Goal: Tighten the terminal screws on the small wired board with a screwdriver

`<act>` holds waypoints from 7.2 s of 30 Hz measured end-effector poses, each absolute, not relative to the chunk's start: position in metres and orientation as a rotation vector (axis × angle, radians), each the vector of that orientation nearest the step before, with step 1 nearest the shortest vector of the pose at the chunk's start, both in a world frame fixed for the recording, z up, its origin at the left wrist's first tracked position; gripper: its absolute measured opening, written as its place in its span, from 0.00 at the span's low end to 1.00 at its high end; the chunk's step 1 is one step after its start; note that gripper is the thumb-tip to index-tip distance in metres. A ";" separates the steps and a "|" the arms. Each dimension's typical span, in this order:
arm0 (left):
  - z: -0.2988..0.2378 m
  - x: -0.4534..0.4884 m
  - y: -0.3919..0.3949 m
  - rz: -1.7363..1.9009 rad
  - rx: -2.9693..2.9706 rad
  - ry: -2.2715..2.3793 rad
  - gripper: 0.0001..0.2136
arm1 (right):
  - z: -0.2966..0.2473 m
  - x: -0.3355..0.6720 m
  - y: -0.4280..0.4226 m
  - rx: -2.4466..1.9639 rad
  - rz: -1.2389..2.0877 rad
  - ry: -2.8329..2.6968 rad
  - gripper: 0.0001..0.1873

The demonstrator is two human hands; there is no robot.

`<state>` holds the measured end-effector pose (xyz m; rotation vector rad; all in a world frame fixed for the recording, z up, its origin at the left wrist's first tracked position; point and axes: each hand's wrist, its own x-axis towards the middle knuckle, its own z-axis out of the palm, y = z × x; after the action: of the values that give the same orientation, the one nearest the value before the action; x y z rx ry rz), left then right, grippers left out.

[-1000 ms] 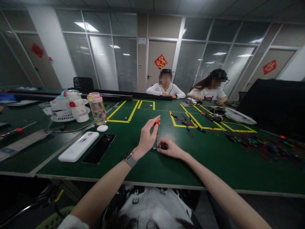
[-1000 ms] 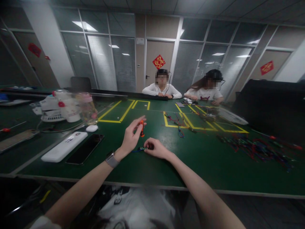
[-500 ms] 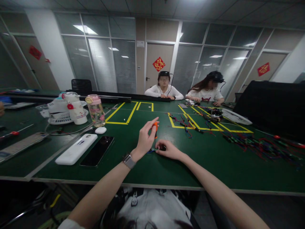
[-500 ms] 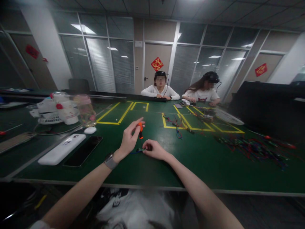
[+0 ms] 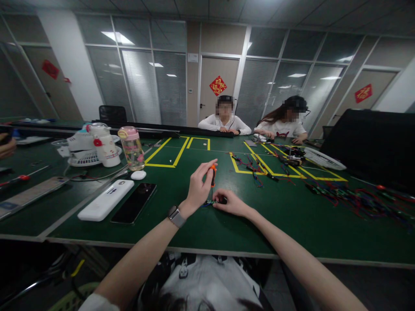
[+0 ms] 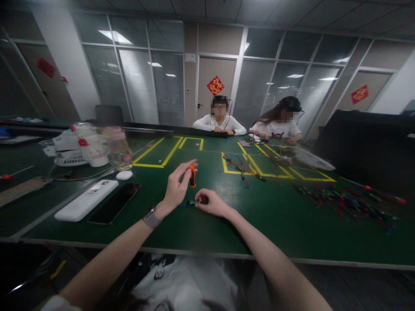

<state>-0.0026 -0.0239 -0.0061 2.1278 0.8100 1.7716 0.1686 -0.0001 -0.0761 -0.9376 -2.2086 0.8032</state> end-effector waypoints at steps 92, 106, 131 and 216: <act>-0.009 0.000 -0.023 1.902 2.186 0.887 0.09 | -0.075 0.168 0.000 -0.969 0.710 -2.236 0.08; -0.009 -0.002 -0.023 1.864 2.186 0.866 0.13 | -0.079 0.169 0.003 -0.939 0.732 -2.229 0.08; -0.009 -0.001 -0.023 1.837 2.200 0.899 0.12 | -0.076 0.168 0.001 -0.958 0.720 -2.250 0.07; -0.010 -0.002 -0.023 1.842 2.218 0.902 0.12 | -0.074 0.166 -0.001 -0.965 0.690 -2.246 0.06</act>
<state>-0.0015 -0.0228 -0.0097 2.2176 0.9019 1.8415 0.1665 -0.0012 -0.0741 -0.9648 -2.2456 0.6902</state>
